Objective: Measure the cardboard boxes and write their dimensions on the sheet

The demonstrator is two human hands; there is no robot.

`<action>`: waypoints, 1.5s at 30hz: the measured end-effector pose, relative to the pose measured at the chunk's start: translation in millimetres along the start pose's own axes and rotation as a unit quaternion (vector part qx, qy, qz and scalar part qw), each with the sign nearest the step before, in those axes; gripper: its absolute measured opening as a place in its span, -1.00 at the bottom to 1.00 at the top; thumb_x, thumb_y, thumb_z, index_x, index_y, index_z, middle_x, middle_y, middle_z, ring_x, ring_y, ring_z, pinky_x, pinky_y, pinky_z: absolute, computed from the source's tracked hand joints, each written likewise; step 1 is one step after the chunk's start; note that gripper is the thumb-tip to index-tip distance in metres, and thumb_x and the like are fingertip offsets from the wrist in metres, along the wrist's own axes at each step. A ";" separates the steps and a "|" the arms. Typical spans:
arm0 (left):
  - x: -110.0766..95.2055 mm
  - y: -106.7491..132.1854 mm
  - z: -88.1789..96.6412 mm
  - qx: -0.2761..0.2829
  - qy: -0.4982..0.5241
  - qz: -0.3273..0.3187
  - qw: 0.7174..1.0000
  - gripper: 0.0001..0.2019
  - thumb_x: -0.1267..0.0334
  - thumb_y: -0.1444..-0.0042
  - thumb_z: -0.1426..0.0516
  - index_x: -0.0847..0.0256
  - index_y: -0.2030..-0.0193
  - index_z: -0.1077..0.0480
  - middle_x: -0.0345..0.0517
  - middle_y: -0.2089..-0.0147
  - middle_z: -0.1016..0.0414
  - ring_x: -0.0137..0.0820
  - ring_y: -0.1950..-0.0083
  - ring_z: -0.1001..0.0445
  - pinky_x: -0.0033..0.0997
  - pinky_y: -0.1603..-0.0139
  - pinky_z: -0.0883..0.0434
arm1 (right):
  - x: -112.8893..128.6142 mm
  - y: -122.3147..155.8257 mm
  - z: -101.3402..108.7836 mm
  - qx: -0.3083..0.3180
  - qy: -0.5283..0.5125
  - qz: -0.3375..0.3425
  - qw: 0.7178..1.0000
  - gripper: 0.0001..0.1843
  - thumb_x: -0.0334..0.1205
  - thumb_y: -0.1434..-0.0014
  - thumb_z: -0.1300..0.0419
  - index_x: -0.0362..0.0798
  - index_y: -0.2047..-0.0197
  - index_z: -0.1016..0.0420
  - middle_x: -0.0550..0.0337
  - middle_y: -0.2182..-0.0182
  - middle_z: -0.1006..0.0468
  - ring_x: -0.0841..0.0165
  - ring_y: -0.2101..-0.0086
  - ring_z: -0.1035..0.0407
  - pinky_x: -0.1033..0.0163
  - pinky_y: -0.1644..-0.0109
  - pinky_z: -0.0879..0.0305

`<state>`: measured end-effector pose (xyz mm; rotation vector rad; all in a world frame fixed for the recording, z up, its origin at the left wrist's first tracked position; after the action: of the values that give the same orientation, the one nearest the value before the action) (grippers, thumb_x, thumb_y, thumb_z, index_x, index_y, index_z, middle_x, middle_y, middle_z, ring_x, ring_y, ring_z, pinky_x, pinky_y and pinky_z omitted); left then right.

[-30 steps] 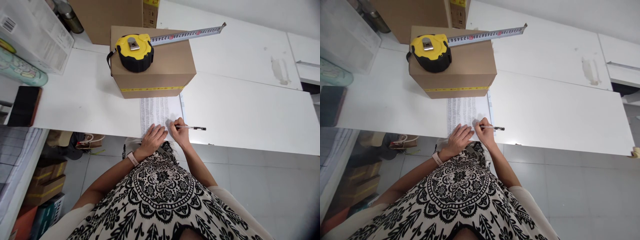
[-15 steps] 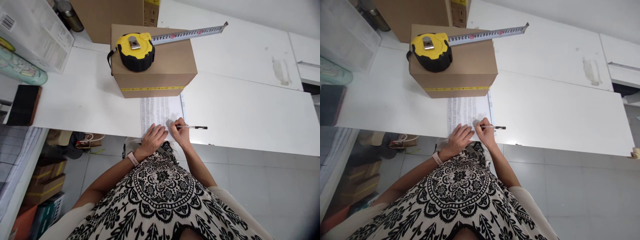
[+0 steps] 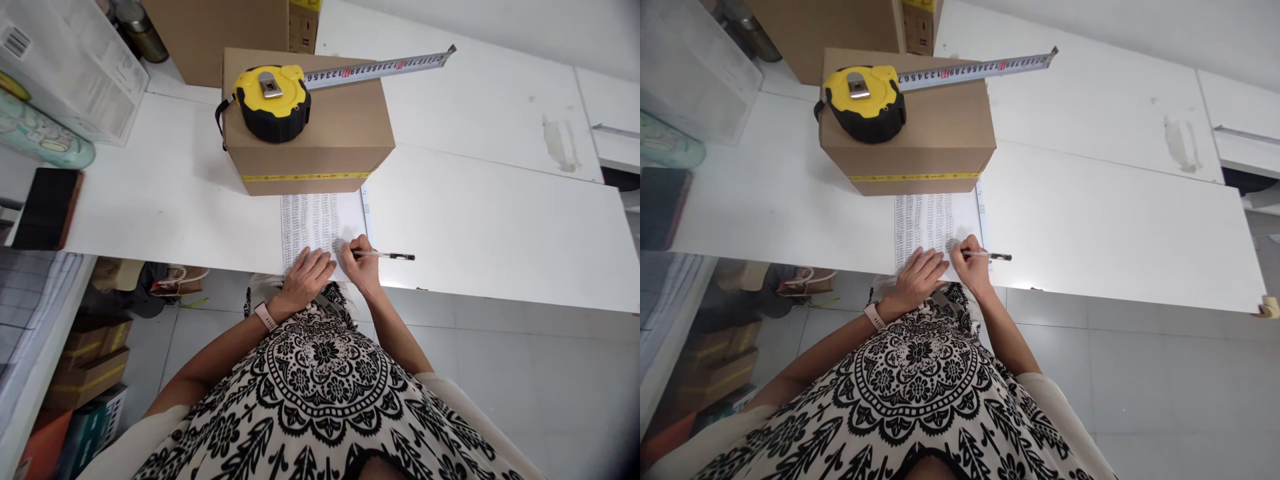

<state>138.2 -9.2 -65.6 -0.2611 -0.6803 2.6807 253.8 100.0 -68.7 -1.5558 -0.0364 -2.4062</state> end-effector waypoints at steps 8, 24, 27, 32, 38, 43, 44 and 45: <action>-0.1 0.2 -0.2 0.000 0.003 0.001 1.000 -0.65 0.10 -0.38 -0.12 0.26 -0.17 -0.47 0.07 -0.21 -0.56 -0.12 -0.29 -0.47 0.03 -0.45 -0.26 | 3.3 -2.6 1.3 0.001 -0.024 -0.010 1.000 -0.69 -0.20 -0.18 -0.22 0.05 0.47 -0.15 0.42 0.61 -0.19 0.46 0.57 -0.11 0.29 0.45 -0.07; -0.5 -1.5 3.5 -0.010 -0.003 -0.007 1.000 -0.64 0.11 -0.37 -0.14 0.30 -0.16 -0.47 0.10 -0.19 -0.57 -0.11 -0.26 -0.49 0.03 -0.43 -0.29 | 5.6 -3.6 1.5 0.000 -0.007 -0.002 1.000 -0.69 -0.22 -0.18 -0.20 0.05 0.49 -0.14 0.41 0.63 -0.20 0.47 0.58 -0.11 0.30 0.49 -0.06; 0.0 -0.7 1.7 -0.002 0.004 -0.002 1.000 -0.64 0.11 -0.37 -0.14 0.27 -0.17 -0.47 0.08 -0.20 -0.57 -0.11 -0.28 -0.48 0.03 -0.44 -0.27 | 6.6 -3.5 2.6 -0.005 -0.014 -0.004 1.000 -0.70 -0.21 -0.18 -0.19 0.05 0.49 -0.13 0.41 0.62 -0.20 0.46 0.57 -0.12 0.31 0.49 -0.07; 0.4 -0.1 0.1 0.003 0.011 0.003 1.000 -0.64 0.10 -0.37 -0.13 0.25 -0.17 -0.47 0.10 -0.21 -0.56 -0.11 -0.28 -0.48 0.03 -0.45 -0.26 | 7.4 -4.1 2.3 -0.005 -0.002 -0.003 1.000 -0.70 -0.18 -0.19 -0.19 0.06 0.48 -0.13 0.41 0.63 -0.19 0.46 0.58 -0.10 0.29 0.48 -0.06; 1.6 1.6 -2.5 0.011 0.018 0.007 1.000 -0.63 0.10 -0.38 -0.12 0.25 -0.20 -0.46 0.10 -0.23 -0.54 -0.11 -0.31 -0.45 0.04 -0.46 -0.24 | 8.8 -4.0 2.4 -0.002 -0.002 0.000 1.000 -0.69 -0.19 -0.18 -0.19 0.06 0.48 -0.12 0.41 0.64 -0.18 0.45 0.58 -0.10 0.29 0.48 -0.05; 0.5 1.0 -0.6 -0.002 0.013 0.001 1.000 -0.64 0.12 -0.37 -0.13 0.25 -0.18 -0.47 0.10 -0.21 -0.56 -0.11 -0.29 -0.47 0.04 -0.45 -0.25 | 5.3 -3.1 2.5 -0.006 -0.010 -0.002 1.000 -0.69 -0.19 -0.19 -0.20 0.05 0.48 -0.15 0.40 0.62 -0.19 0.45 0.56 -0.10 0.29 0.47 -0.06; 0.3 0.9 -0.1 -0.005 0.011 0.001 1.000 -0.65 0.12 -0.37 -0.13 0.26 -0.18 -0.47 0.10 -0.21 -0.56 -0.11 -0.28 -0.48 0.04 -0.45 -0.26 | 4.8 -2.7 2.8 -0.011 -0.010 0.000 1.000 -0.69 -0.19 -0.19 -0.21 0.05 0.48 -0.15 0.40 0.62 -0.19 0.45 0.56 -0.10 0.29 0.46 -0.06; 0.2 0.8 0.0 -0.004 0.011 0.001 1.000 -0.65 0.12 -0.37 -0.13 0.26 -0.18 -0.47 0.10 -0.21 -0.56 -0.11 -0.28 -0.48 0.03 -0.45 -0.26 | 4.3 -2.2 4.0 -0.020 -0.012 0.002 1.000 -0.69 -0.19 -0.20 -0.21 0.05 0.48 -0.15 0.40 0.61 -0.19 0.45 0.55 -0.10 0.29 0.46 -0.07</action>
<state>137.8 -9.7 -66.1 -0.2922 -0.6858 2.6740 255.2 101.8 -63.0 -1.6010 0.0100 -2.4003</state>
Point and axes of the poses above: each hand's wrist, its own y-axis away from the middle knuckle, its own z-axis out of the back of the hand, x = y × z, the point moved 7 cm from there along -y, towards the middle knuckle
